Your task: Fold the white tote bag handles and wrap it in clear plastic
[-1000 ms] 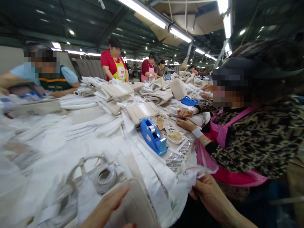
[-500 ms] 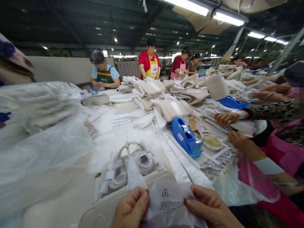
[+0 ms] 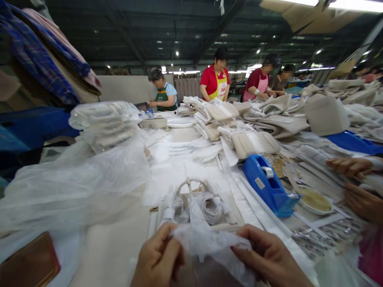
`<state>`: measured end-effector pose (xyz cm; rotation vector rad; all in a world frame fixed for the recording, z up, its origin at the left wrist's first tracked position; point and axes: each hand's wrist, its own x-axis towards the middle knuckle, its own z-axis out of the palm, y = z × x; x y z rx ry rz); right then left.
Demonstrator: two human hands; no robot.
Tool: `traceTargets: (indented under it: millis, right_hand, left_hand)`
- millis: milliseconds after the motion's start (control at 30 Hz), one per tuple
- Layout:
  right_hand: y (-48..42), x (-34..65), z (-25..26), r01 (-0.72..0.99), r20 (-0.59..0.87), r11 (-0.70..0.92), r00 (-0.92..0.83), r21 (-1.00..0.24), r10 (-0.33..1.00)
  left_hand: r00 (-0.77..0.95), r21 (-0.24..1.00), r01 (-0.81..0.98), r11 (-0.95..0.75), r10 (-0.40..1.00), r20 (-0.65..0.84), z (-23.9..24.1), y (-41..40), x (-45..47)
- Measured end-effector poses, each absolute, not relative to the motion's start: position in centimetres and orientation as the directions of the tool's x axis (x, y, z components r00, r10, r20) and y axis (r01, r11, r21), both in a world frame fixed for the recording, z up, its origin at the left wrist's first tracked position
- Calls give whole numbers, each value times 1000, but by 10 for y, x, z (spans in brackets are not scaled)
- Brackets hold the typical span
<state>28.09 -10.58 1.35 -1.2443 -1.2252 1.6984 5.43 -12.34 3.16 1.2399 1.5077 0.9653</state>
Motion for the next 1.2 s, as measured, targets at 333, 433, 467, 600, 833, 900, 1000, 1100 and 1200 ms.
traceTargets:
  millis: [333,433,467,600,833,900,1000,1100,1200]
  right_hand:
    - [-97,305,26,-233,-478,-521,-219,-821,851]
    - [-99,308,20,-178,-493,-539,-248,-823,834]
    - [-98,307,20,-151,-498,-546,-267,-824,825]
    - [-83,291,30,46,-451,-476,-411,-878,792]
    - [-39,239,42,340,-298,-124,-525,-932,797]
    - [-30,234,39,454,-267,5,-534,-891,802]
    - [-28,235,36,636,-187,206,-494,-744,849]
    - [-38,244,37,763,-54,252,-351,-595,935]
    - [-45,256,37,691,113,317,-325,-650,939]
  left_hand:
    - [630,264,709,-654,755,179,20,-89,64]
    - [616,309,648,-697,717,326,19,-80,65]
    - [529,429,641,-637,771,354,22,-75,63]
    - [44,890,432,-144,989,139,51,-46,44]
    - [164,863,439,-252,966,199,91,-38,41]
    - [402,680,583,-445,885,235,76,-52,48]
    - [638,310,664,-681,732,240,35,-70,56]
    - [698,78,647,-758,631,339,7,-79,57]
    - [739,61,598,-799,580,343,14,-79,51]
